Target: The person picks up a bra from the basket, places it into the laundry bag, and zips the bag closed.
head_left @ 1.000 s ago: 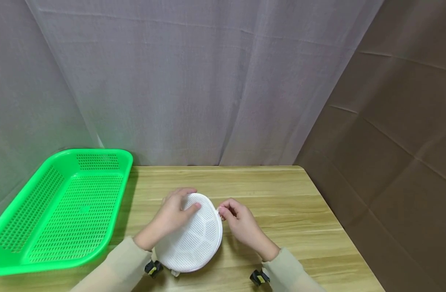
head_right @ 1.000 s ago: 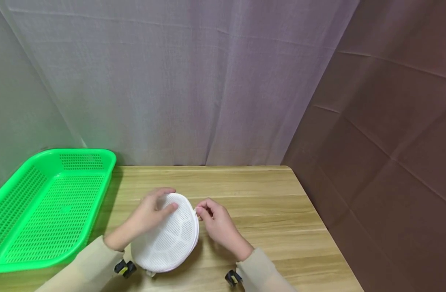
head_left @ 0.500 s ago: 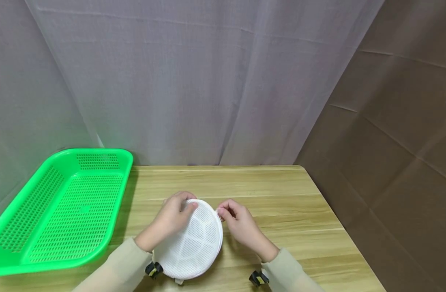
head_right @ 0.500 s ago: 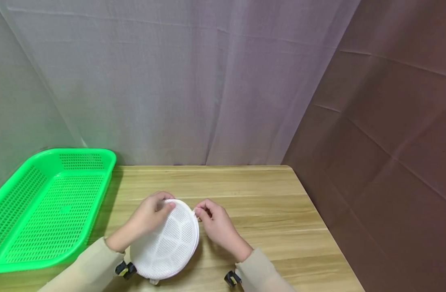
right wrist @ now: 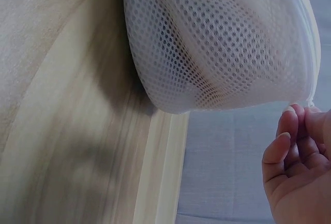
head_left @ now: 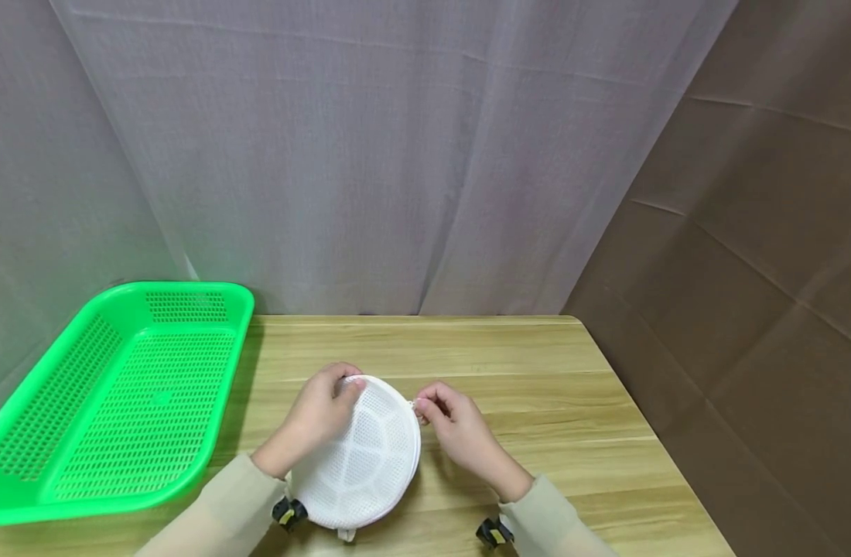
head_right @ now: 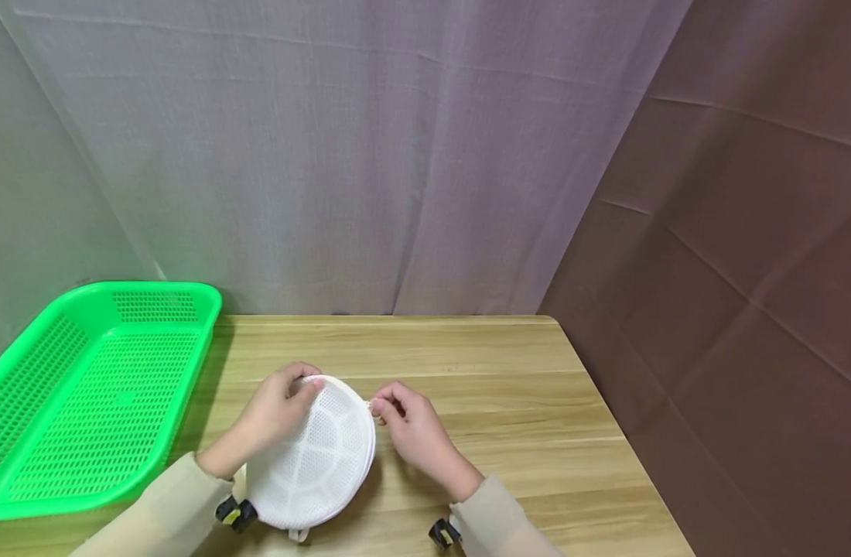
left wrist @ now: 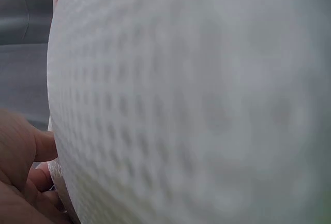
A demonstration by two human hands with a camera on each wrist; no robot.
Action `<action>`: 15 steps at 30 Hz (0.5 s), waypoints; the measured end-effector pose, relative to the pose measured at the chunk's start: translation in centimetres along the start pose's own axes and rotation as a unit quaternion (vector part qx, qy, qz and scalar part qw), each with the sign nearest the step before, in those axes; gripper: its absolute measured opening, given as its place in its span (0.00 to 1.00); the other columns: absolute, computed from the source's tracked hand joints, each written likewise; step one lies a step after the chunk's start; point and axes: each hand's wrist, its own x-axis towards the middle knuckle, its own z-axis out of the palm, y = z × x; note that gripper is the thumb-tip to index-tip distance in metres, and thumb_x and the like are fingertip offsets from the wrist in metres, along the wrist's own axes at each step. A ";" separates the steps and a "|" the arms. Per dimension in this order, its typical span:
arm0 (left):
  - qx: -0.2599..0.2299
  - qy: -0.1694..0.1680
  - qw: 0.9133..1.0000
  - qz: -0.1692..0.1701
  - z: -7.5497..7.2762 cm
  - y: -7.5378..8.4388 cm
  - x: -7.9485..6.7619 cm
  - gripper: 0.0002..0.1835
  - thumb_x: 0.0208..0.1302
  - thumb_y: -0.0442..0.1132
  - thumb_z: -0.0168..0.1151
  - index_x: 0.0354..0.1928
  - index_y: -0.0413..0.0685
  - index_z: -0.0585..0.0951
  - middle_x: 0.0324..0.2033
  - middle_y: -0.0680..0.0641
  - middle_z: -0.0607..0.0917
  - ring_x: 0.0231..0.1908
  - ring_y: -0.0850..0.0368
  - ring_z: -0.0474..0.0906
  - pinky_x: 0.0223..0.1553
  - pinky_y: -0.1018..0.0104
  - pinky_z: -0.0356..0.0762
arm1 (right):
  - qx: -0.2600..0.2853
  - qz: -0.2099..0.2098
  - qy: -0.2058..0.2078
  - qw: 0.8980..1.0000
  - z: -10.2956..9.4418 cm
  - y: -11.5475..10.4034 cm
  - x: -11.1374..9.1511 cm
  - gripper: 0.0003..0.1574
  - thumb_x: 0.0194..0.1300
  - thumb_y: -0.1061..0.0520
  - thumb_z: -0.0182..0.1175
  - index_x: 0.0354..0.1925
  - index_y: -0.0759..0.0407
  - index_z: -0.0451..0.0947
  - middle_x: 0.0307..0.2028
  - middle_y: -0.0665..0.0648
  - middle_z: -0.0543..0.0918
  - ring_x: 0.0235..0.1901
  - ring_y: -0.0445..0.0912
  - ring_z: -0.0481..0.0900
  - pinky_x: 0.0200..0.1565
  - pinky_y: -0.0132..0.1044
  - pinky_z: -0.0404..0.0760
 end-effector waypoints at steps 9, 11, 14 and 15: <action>-0.010 0.005 0.999 -0.040 -0.6 -0.6 0.3 0.08 0.68 0.39 0.59 0.42 0.42 0.81 0.39 0.44 0.83 0.45 0.48 0.78 0.50 0.51 0.72 | 0.000 0.001 -0.003 1.000 -0.1 0.1 -0.2 0.05 0.69 0.67 0.55 0.35 0.66 0.76 0.31 0.68 0.79 0.34 0.62 0.78 0.36 0.33 0.79; -0.010 0.002 0.999 -0.042 -0.6 -0.7 0.4 0.08 0.69 0.39 0.58 0.42 0.42 0.81 0.40 0.44 0.83 0.46 0.48 0.78 0.50 0.51 0.72 | 0.000 0.001 -0.001 1.000 -0.1 0.1 -0.2 0.05 0.69 0.67 0.55 0.35 0.66 0.76 0.30 0.67 0.80 0.33 0.61 0.79 0.36 0.34 0.79; -0.012 -0.011 0.999 -0.032 -0.6 -0.5 0.3 0.10 0.68 0.39 0.59 0.45 0.41 0.81 0.43 0.43 0.83 0.48 0.47 0.77 0.52 0.50 0.72 | -0.006 0.000 0.003 1.000 -0.1 0.1 -0.2 0.05 0.69 0.67 0.55 0.35 0.66 0.76 0.29 0.60 0.80 0.32 0.55 0.79 0.36 0.34 0.79; -0.012 -0.017 0.999 -0.027 -0.7 -0.4 0.3 0.11 0.68 0.39 0.59 0.46 0.41 0.80 0.44 0.42 0.83 0.49 0.46 0.77 0.53 0.49 0.72 | -0.007 0.000 0.006 1.000 -0.1 0.1 -0.2 0.05 0.69 0.67 0.56 0.34 0.65 0.77 0.29 0.57 0.80 0.32 0.52 0.79 0.35 0.34 0.79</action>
